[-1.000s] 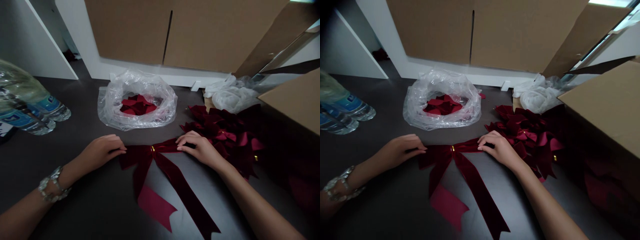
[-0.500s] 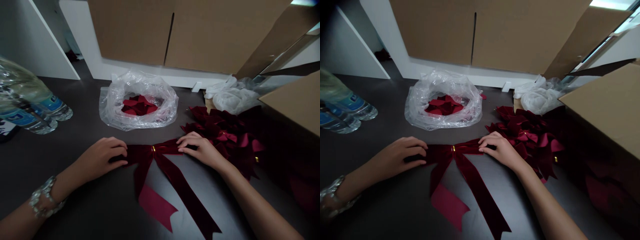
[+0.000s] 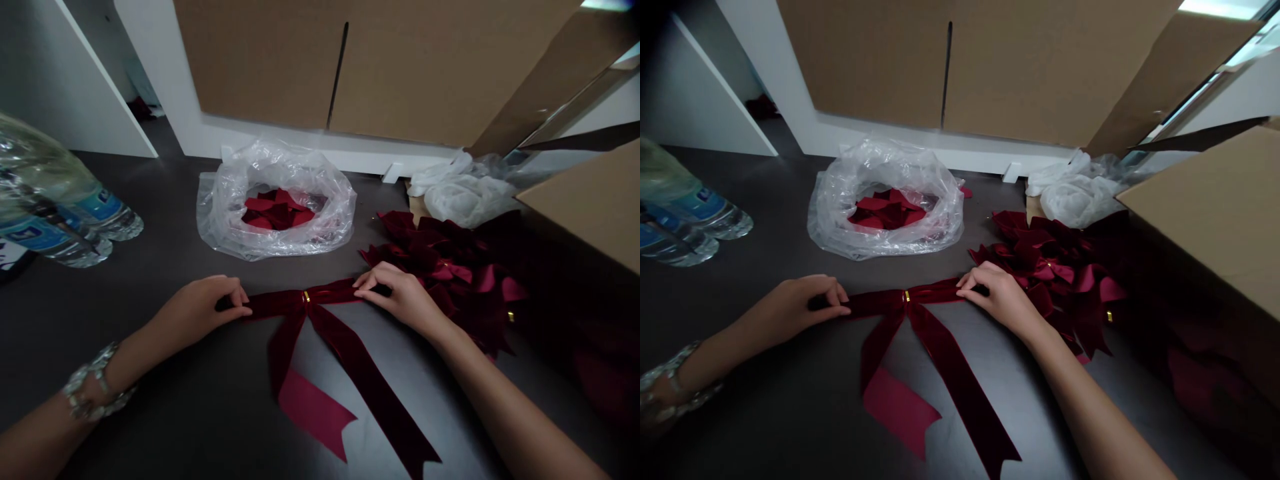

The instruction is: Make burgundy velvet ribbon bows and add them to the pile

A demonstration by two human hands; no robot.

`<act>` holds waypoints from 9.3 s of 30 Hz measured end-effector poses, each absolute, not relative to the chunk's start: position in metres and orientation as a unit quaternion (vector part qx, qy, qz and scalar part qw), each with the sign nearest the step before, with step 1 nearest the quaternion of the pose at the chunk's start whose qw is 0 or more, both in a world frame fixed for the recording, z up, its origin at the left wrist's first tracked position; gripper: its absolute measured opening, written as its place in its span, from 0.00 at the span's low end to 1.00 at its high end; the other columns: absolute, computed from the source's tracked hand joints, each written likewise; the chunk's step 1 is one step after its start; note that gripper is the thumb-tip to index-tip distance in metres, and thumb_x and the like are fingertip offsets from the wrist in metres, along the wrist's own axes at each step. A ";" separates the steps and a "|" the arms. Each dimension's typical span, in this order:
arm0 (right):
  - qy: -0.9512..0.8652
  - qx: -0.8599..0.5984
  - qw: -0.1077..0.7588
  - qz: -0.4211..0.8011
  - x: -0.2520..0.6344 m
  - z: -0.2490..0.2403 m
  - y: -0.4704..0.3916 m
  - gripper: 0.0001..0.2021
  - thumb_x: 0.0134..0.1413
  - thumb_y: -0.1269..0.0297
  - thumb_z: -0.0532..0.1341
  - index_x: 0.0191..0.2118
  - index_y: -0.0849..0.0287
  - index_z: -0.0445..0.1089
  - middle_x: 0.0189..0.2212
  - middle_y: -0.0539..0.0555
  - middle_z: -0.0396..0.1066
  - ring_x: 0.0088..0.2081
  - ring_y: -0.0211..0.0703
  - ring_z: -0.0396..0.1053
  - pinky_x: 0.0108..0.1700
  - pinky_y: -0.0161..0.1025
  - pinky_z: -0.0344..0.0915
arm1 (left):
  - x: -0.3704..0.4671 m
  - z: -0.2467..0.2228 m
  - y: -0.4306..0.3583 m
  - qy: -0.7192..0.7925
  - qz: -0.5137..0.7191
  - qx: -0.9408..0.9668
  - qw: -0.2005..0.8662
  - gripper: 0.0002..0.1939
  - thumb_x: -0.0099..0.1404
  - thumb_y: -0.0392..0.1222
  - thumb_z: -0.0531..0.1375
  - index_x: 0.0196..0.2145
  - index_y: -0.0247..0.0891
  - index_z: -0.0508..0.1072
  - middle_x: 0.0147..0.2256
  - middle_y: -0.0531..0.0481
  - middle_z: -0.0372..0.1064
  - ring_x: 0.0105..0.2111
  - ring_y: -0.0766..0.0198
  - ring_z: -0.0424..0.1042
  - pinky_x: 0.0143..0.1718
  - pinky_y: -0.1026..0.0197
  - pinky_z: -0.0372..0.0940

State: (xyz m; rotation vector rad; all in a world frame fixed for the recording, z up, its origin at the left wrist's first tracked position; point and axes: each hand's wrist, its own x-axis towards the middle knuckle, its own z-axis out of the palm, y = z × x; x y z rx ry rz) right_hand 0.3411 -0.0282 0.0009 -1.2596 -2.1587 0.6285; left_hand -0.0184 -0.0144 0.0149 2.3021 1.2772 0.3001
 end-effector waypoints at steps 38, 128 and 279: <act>-0.855 -0.422 0.246 0.176 0.336 0.000 -0.025 0.06 0.60 0.61 0.58 0.35 0.54 0.72 0.36 0.55 0.71 0.41 0.47 0.67 0.43 0.45 0.65 | -0.019 0.016 -0.008 0.339 0.130 0.922 0.132 0.08 0.67 0.43 0.55 0.38 0.42 0.74 0.39 0.51 0.73 0.41 0.61 0.69 0.44 0.58 0.62; -0.824 -0.449 0.309 0.155 0.332 -0.005 -0.023 0.05 0.59 0.63 0.59 0.38 0.56 0.71 0.37 0.56 0.71 0.41 0.46 0.70 0.45 0.43 0.67 | -0.018 0.011 -0.008 0.388 0.175 0.902 0.076 0.10 0.67 0.44 0.54 0.41 0.40 0.72 0.38 0.50 0.74 0.40 0.61 0.71 0.43 0.59 0.65; -0.839 -0.433 0.253 0.211 0.335 0.000 -0.026 0.06 0.62 0.67 0.55 0.39 0.56 0.69 0.38 0.55 0.71 0.42 0.44 0.67 0.46 0.42 0.65 | -0.017 0.010 0.008 0.348 0.147 0.911 0.166 0.08 0.66 0.43 0.55 0.37 0.42 0.73 0.37 0.51 0.73 0.39 0.61 0.70 0.43 0.59 0.63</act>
